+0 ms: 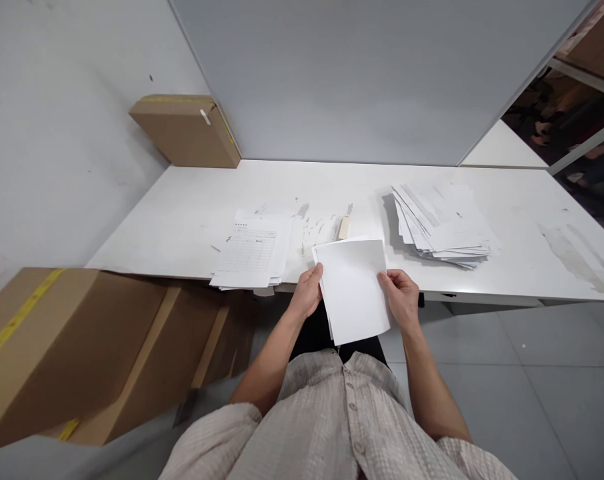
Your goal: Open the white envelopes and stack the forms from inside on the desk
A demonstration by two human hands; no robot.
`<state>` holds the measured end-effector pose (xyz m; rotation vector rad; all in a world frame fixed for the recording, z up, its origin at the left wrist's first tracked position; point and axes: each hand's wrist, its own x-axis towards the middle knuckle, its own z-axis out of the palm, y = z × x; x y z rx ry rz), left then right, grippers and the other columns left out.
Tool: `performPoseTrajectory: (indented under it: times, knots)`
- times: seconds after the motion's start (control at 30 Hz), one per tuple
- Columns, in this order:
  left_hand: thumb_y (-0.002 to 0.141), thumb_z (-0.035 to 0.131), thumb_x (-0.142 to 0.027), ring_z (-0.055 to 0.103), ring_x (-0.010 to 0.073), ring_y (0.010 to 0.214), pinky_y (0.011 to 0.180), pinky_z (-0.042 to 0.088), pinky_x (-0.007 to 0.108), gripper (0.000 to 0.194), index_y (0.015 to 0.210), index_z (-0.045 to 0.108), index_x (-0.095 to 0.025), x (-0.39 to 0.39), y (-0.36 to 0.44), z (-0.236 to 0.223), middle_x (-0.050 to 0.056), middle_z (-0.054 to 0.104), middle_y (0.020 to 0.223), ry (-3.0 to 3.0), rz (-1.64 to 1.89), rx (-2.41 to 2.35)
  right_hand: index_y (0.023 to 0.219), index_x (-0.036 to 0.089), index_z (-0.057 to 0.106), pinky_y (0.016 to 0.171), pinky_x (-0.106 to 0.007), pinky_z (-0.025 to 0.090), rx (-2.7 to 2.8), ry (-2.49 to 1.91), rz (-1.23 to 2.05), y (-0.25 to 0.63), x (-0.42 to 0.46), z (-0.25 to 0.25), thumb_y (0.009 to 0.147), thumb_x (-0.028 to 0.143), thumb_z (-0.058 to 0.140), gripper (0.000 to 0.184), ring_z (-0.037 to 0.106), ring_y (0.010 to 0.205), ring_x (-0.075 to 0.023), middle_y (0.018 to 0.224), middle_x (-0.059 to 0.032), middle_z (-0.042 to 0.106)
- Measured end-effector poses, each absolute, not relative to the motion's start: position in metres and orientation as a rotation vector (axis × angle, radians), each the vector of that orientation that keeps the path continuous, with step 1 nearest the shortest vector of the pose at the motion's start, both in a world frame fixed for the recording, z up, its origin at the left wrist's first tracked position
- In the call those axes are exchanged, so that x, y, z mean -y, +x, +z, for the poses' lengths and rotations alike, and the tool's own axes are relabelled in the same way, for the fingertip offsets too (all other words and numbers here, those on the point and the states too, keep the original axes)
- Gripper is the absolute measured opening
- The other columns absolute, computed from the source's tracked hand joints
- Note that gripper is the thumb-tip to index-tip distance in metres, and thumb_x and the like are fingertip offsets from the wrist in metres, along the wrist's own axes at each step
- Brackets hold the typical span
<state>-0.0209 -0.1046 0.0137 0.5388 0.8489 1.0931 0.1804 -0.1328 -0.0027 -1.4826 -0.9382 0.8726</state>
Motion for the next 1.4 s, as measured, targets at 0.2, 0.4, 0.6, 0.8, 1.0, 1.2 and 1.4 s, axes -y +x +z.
performPoseTrajectory:
  times: [0.2,0.4,0.6,0.8,1.0,1.2,1.4]
  knots:
    - [0.076,0.063,-0.051,0.065,0.0259,0.097,0.086,0.050,0.037,0.044,0.095,0.068,-0.011,0.106,-0.018,0.011,0.011,0.072,0.091,0.658,1.132,-0.837,0.072,0.018,0.061,0.058,-0.025,0.040,0.915,-1.498,0.904,0.178,0.133,0.002,0.069,0.041,0.069,0.024,0.049,0.061,-0.0119,0.068,0.0013,0.057]
    - [0.078,0.059,-0.054,0.064,0.0261,0.099,0.088,0.048,0.038,0.048,0.099,0.068,-0.011,0.105,-0.019,0.013,0.012,0.071,0.095,0.692,1.110,-0.822,0.072,0.018,0.059,0.057,-0.025,0.040,0.890,-1.490,0.913,0.175,0.133,0.002,0.070,0.040,0.068,0.024,0.048,0.061,-0.0117,0.068,0.0014,0.056]
    - [0.081,0.052,-0.058,0.064,0.0234,0.094,0.083,0.047,0.034,0.052,0.101,0.066,-0.012,0.109,-0.018,0.013,0.012,0.070,0.097,0.786,1.130,-0.888,0.070,0.019,0.057,0.060,-0.026,0.041,1.012,-1.581,0.604,0.169,0.130,-0.009,0.071,0.039,0.066,0.022,0.047,0.062,-0.0116,0.071,0.0019,0.052]
    - [0.083,0.052,-0.052,0.058,0.0172,0.073,0.066,0.043,0.028,0.040,0.093,0.063,-0.014,0.108,-0.023,0.023,0.004,0.065,0.077,1.162,1.057,-1.128,0.092,0.019,0.059,0.067,-0.033,0.048,1.166,-1.627,0.379,0.168,0.133,-0.005,0.076,0.040,0.062,0.027,0.054,0.068,-0.0138,0.089,-0.0035,0.055]
    - [0.086,0.050,-0.042,0.037,0.0116,0.048,0.058,0.035,0.027,0.032,0.063,0.052,-0.020,0.105,-0.027,0.085,-0.003,0.042,0.052,1.869,0.859,-1.140,0.138,0.028,0.033,0.102,-0.050,0.036,1.626,-1.364,0.158,0.182,0.134,0.076,0.078,0.037,0.066,0.069,0.036,0.129,-0.0285,0.138,-0.0106,0.041]
    - [0.086,0.051,-0.032,0.043,0.0137,0.046,0.060,0.041,0.027,0.020,0.070,0.058,-0.022,0.098,-0.021,0.120,0.000,0.048,0.052,2.420,0.882,-0.981,0.095,0.026,0.067,0.083,-0.037,0.049,1.810,-1.206,0.755,0.195,0.113,0.105,0.082,0.034,0.062,0.017,0.063,0.095,-0.0220,0.096,-0.0024,0.069]
    - [0.082,0.056,-0.030,0.058,0.0197,0.067,0.071,0.039,0.030,0.015,0.077,0.069,-0.023,0.074,-0.065,0.105,0.003,0.065,0.069,2.265,0.741,-1.293,0.083,0.023,0.069,0.071,-0.032,0.048,1.371,-1.184,0.772,0.204,0.103,0.071,0.078,0.029,0.065,0.008,0.063,0.081,-0.0185,0.083,-0.0027,0.069]
